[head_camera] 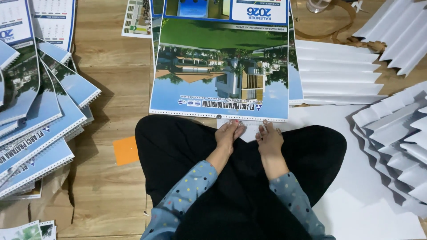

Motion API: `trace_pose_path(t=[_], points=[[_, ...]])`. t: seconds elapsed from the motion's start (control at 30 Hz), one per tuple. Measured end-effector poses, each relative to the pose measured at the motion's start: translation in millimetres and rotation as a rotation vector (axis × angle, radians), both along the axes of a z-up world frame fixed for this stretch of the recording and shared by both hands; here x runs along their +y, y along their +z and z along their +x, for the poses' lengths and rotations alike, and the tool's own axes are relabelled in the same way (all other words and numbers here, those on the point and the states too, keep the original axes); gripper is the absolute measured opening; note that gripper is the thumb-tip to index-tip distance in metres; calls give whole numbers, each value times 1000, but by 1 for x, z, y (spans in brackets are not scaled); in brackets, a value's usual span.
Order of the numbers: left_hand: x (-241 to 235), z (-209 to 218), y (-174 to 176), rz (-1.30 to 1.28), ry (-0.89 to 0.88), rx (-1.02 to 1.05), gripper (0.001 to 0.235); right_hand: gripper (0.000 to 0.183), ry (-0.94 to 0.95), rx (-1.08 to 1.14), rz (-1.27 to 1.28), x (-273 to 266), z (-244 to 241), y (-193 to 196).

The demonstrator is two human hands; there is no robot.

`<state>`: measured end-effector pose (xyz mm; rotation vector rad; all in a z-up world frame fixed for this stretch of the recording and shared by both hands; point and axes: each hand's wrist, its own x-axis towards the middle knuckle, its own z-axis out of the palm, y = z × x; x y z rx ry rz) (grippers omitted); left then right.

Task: Aligning and stacking printed calendar pages for the year 2026 in preparation for binding.

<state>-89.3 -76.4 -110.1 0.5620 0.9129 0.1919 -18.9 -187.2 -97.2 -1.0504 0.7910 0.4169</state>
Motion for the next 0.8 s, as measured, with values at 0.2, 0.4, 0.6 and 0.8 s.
trace_pose_path(t=[0.2, 0.4, 0.6, 0.8], points=[[-7, 5, -4, -15, 104, 16, 36, 20, -7, 122, -76, 8, 3, 19], [-12, 9, -1, -28, 112, 10, 37, 22, -156, 174, -175, -1, 26, -43], [-9, 16, 11, -25, 80, 18, 32, 16, -152, 94, -155, 5, 20, -28], [-7, 16, 11, -23, 45, 18, 23, 36, -108, 2, -209, 10, 15, -8]])
